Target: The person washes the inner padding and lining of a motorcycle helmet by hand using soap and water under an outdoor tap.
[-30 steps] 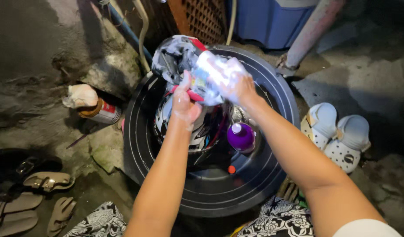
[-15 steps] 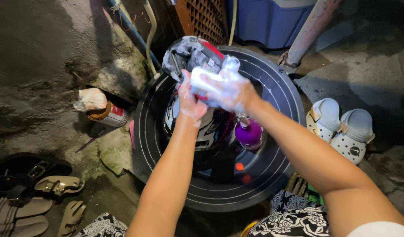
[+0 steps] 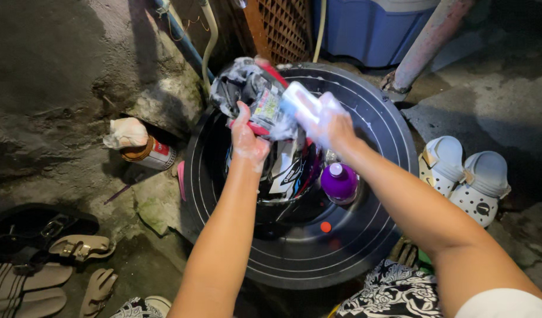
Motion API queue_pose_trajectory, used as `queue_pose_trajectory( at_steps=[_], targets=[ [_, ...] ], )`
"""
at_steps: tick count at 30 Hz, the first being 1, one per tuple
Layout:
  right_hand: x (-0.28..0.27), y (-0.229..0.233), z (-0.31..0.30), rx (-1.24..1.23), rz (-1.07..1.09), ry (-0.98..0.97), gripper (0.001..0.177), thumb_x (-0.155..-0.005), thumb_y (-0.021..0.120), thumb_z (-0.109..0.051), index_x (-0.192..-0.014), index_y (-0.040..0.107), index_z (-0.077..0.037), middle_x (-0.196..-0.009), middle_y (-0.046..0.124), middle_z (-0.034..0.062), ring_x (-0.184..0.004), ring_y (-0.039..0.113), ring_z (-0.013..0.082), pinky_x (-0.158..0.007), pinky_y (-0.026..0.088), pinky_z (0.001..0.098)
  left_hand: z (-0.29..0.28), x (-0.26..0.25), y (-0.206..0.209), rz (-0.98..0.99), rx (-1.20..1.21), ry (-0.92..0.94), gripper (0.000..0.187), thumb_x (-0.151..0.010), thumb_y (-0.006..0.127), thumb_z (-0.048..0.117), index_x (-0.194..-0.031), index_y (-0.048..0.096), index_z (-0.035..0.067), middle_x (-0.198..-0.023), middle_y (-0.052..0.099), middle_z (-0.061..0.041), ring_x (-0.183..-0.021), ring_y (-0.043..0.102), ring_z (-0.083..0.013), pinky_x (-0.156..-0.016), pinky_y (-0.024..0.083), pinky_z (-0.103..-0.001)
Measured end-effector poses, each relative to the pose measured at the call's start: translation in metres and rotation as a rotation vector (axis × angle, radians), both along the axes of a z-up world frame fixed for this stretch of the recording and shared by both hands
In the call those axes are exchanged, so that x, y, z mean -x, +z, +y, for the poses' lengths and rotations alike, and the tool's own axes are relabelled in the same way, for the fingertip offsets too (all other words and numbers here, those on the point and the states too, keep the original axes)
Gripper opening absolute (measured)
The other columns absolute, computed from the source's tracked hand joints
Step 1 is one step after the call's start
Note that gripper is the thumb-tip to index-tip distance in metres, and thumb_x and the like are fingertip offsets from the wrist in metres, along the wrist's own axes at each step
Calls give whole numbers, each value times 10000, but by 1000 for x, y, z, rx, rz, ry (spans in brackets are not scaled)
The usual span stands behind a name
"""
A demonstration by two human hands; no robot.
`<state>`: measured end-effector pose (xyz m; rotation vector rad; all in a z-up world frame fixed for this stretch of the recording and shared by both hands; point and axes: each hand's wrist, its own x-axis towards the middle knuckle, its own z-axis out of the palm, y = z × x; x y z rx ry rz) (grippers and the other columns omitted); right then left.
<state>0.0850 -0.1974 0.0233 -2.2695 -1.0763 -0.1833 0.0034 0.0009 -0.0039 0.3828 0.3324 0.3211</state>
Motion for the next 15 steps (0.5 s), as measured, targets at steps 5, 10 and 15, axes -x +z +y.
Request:
queue_pose_trajectory(
  at_steps=[5,10,15],
  targets=[
    [-5,1,-13,8,-278,237,491,-969,707,-393,-1441,642,-273,-1032,652,145,-907,677,357,-713,573,445,11,-8,-26,120,61,35,570,-995,571,461,-1281,627,-29,-1223,724,-156,-1102,708,-316,-981,552,-502],
    [6,5,-17,47,-37,134,503,-932,704,-460,-1404,648,-293,-1138,638,175,-1013,659,368,-809,560,444,-5,-25,-63,415,-288,276,452,-1093,759,354,-1107,596,-67,-937,549,-155,-703,457,-305,-604,395,-520],
    [-28,-38,-33,71,235,87,413,-913,717,-576,-1222,687,-305,-1142,683,84,-1040,701,297,-903,580,408,-12,-26,-34,454,-224,377,314,-929,716,165,-1147,607,-32,-1002,714,-133,-810,706,-275,-721,609,-489]
  ],
)
